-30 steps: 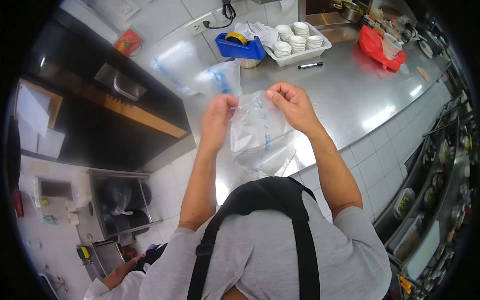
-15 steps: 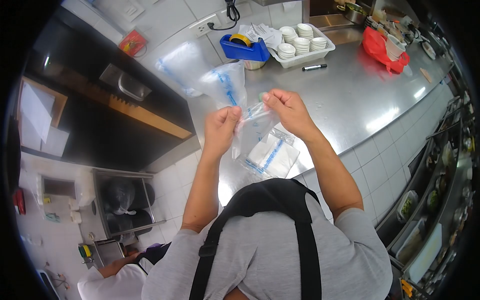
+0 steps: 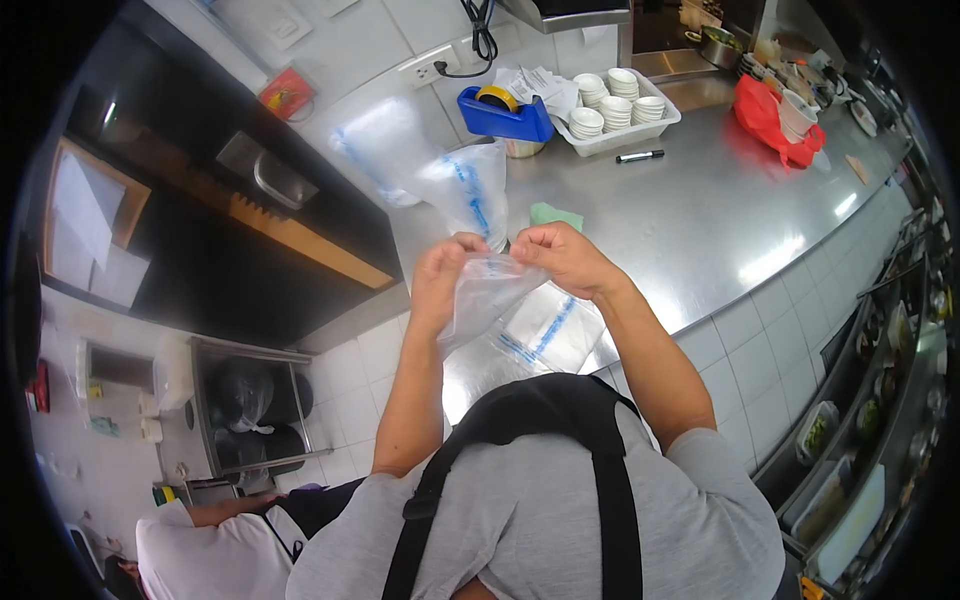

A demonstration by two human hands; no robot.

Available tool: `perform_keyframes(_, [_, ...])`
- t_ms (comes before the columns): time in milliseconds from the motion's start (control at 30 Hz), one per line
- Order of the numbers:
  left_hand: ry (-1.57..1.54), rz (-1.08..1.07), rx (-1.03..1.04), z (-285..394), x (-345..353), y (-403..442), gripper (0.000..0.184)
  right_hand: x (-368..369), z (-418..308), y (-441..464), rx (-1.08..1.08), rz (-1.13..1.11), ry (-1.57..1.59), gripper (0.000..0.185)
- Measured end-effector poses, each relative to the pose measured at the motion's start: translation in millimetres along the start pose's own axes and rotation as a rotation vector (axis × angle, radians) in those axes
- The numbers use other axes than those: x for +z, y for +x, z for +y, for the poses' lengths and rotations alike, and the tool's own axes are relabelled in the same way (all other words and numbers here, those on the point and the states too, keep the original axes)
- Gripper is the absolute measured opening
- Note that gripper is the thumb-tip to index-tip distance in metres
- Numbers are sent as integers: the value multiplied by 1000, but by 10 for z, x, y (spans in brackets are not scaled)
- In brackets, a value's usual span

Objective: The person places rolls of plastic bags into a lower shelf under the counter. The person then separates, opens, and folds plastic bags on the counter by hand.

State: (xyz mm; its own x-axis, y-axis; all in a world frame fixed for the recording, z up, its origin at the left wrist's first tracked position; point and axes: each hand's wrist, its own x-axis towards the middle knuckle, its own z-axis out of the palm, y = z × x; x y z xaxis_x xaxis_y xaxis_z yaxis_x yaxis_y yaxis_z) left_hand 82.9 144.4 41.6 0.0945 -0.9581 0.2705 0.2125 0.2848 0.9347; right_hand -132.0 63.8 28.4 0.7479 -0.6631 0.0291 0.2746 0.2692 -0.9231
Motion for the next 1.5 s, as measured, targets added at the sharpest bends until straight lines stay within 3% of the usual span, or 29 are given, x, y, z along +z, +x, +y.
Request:
perform_keyframes(67, [-123,34,-150,31,-82,-66,32,9,-3,10,-39,17,51,21])
perform_keyframes(167, [-232,-5,-182,39,-138,-90,33,80,-8,76,-58,63,74,19])
perform_keyframes(267, [-263,35,-116,117,-20,-50,35,144,-97,68,-56,37,59,16])
perform_keyframes(467, [-181,-143,-5,-26,-135,-74,35,226,-114,72,-108,19,37,11])
perform_keyframes(567, [-271,-113,-50,-86,-135,-89,34,228,-86,92,-162,27,88,13])
perform_keyframes(667, [-327,76,-191,-58,-69,-136,32,179,-37,149,-209,50,256,13])
perform_keyframes(767, [-300,-41,-191,-135,-182,-146,29,101,-6,161,-159,26,267,13])
perform_keyframes(867, [-253,2,-175,-189,-196,-127,23,71,106,198,-92,126,246,15])
perform_keyframes(1033, [-16,9,-169,215,23,-105,16,98,-16,139,-97,175,-319,19])
perform_keyframes(1100, [374,-48,-218,90,-228,-133,18,133,-37,89,-46,184,-314,20])
perform_keyframes(1200, [397,90,-184,212,-137,-116,31,93,-64,12,-101,110,-300,19])
perform_keyframes(1267, [252,12,-24,181,-78,-73,39,71,-62,-59,-77,60,-333,19])
perform_keyframes(1400, [-136,-51,-105,-8,-160,-155,33,57,51,-80,-79,-47,-141,20])
perform_keyframes(1500, [-239,-94,-219,-93,-276,-202,26,-57,211,28,-306,4,39,16])
